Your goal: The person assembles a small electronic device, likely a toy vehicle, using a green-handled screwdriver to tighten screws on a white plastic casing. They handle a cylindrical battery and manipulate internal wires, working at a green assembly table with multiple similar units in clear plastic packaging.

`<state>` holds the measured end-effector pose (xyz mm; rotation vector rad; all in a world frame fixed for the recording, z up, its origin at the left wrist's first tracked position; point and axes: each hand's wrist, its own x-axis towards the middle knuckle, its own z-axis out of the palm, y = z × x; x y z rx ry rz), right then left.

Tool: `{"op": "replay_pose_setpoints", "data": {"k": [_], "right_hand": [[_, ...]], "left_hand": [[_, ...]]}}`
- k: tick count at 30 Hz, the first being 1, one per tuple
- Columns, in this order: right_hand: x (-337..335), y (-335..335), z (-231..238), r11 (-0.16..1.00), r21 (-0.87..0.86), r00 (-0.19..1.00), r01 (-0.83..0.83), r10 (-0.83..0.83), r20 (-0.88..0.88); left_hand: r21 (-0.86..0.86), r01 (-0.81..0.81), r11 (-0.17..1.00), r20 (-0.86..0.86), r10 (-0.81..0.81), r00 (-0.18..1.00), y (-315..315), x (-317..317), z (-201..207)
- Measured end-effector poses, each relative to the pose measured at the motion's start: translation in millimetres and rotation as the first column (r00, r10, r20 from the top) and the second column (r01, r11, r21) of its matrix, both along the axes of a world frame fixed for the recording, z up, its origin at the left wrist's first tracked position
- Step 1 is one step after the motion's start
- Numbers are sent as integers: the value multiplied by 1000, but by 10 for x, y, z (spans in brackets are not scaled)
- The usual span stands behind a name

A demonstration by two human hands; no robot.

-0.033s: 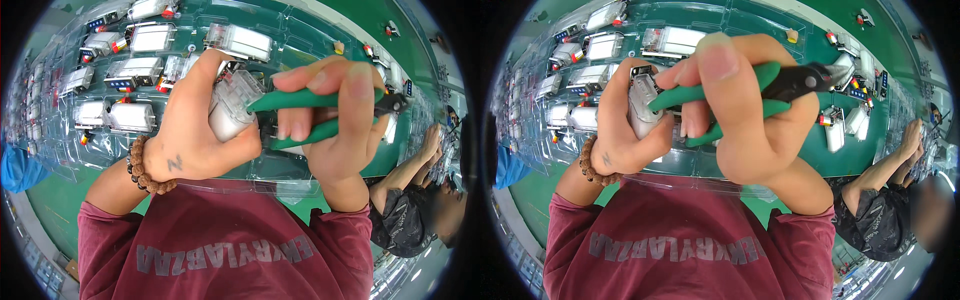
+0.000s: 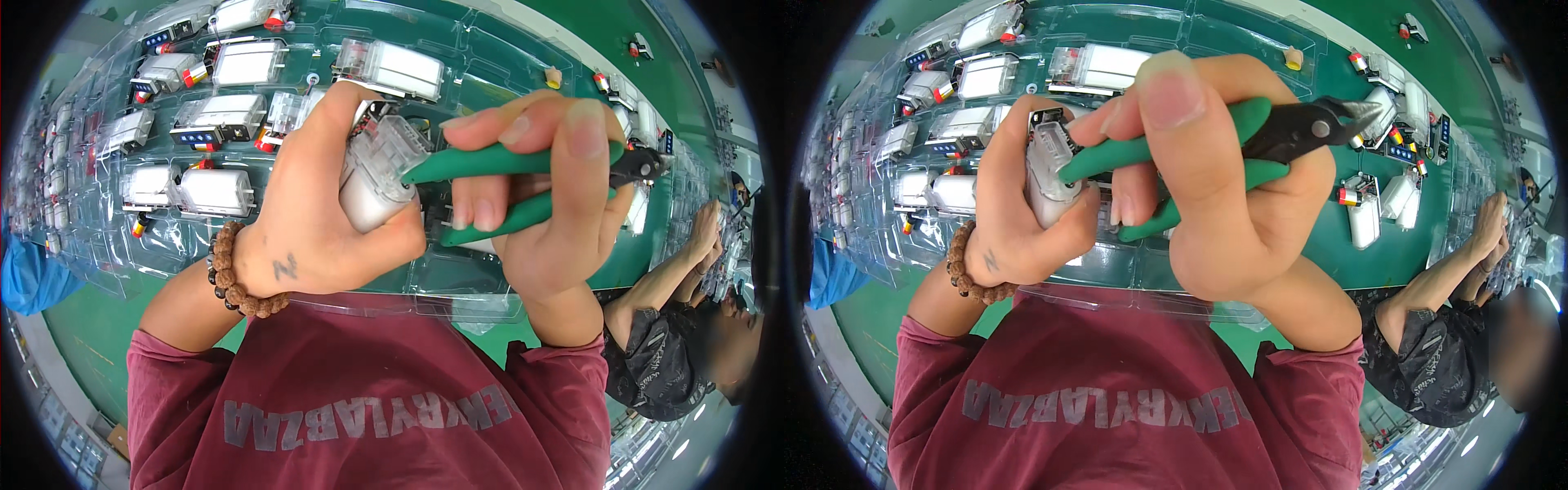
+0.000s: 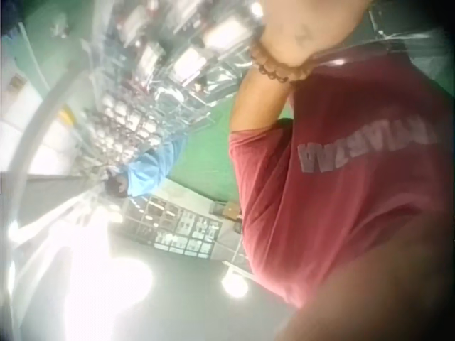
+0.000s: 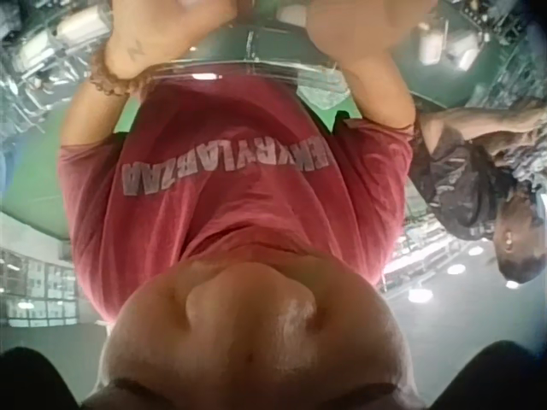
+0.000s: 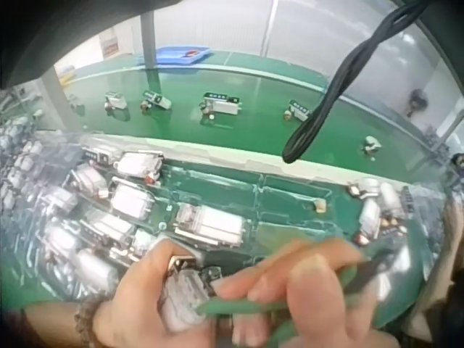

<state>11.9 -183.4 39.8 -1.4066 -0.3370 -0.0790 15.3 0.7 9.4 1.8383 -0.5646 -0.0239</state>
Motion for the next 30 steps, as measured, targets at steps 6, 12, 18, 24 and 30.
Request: {"op": "replay_pose_setpoints", "data": {"k": [6, 12, 18, 24, 30], "right_hand": [[16, -1, -18, 995, 98, 999, -3, 6, -37], [42, 0, 7, 997, 53, 998, -47, 49, -44], [35, 28, 66, 999, -32, 998, -27, 26, -52], [-26, 21, 34, 990, -138, 996, -9, 21, 88], [-38, -11, 37, 1000, -12, 1000, 18, -17, 25]], "left_hand": [[-6, 22, 1000, -97, -23, 995, 12, -2, 48], [38, 26, 999, -52, -24, 998, 30, 19, 65], [40, 30, 999, -56, -28, 998, 35, 35, 31], [61, 19, 998, -52, -16, 999, 20, 12, -1], [-29, 8, 1000, -171, -12, 985, -9, 2, 38]]}}
